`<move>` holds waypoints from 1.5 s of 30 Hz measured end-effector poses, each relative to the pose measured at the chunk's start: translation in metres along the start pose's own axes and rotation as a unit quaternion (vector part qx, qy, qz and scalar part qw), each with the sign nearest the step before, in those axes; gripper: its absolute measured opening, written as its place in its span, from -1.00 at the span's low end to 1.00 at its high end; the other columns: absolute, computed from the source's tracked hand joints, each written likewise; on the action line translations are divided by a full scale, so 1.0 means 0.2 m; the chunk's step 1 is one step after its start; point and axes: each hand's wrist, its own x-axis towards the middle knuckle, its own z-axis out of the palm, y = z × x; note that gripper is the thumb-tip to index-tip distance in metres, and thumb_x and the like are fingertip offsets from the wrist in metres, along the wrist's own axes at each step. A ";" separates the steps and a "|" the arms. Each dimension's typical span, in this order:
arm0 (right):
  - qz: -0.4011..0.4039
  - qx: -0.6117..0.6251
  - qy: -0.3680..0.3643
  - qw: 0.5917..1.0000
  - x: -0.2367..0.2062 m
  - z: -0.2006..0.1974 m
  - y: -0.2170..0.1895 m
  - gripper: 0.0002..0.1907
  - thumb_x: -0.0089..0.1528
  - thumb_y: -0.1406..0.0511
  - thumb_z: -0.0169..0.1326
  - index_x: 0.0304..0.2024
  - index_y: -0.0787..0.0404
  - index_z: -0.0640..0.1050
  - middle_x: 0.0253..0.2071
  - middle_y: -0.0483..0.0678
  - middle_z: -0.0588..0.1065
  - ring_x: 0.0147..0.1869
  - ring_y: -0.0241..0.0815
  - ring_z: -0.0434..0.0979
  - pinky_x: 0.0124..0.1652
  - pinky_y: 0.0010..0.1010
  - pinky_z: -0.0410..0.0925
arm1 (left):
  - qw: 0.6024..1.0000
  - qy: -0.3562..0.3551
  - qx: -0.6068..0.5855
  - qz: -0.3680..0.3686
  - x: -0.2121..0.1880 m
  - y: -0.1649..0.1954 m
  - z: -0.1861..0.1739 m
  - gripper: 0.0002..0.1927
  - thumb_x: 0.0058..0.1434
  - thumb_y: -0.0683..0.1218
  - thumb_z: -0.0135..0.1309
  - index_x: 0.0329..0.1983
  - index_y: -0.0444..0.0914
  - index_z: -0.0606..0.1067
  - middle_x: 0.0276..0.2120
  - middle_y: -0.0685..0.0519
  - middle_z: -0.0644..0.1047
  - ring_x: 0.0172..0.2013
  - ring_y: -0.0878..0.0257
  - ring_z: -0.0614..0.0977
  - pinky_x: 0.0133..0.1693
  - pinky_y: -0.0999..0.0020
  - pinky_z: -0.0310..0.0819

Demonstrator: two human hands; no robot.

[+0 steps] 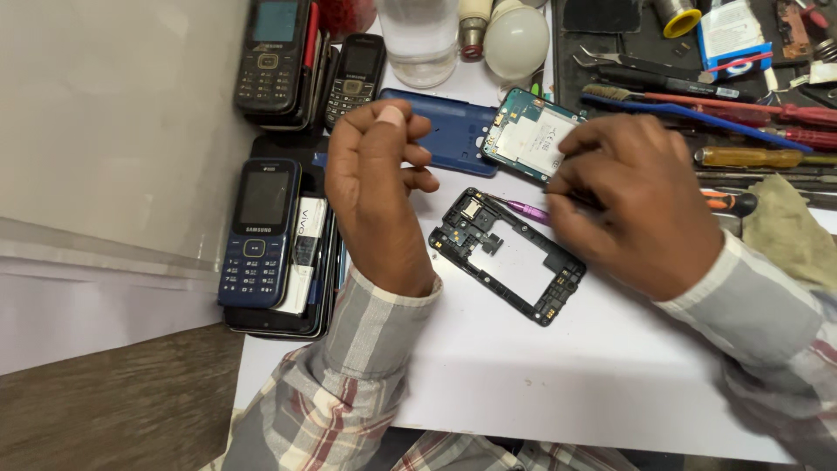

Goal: The person pries open the back cover of a mobile phone using a small screwdriver, works around the edges, removes the cover and internal frame, separates the motherboard from the housing, and brushes the internal frame with a brush.

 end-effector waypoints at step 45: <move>0.019 -0.042 -0.013 0.999 0.05 -0.09 0.14 -0.38 0.11 0.19 0.34 0.11 0.43 0.52 -0.04 0.20 0.45 0.02 0.13 0.46 -0.02 -0.12 0.36 | 1.000 -0.010 0.002 -0.011 0.02 0.00 -0.04 -0.90 0.32 -0.14 0.07 -0.23 -0.29 0.47 -0.40 0.10 0.49 -0.51 0.46 0.36 -0.52 0.53 0.25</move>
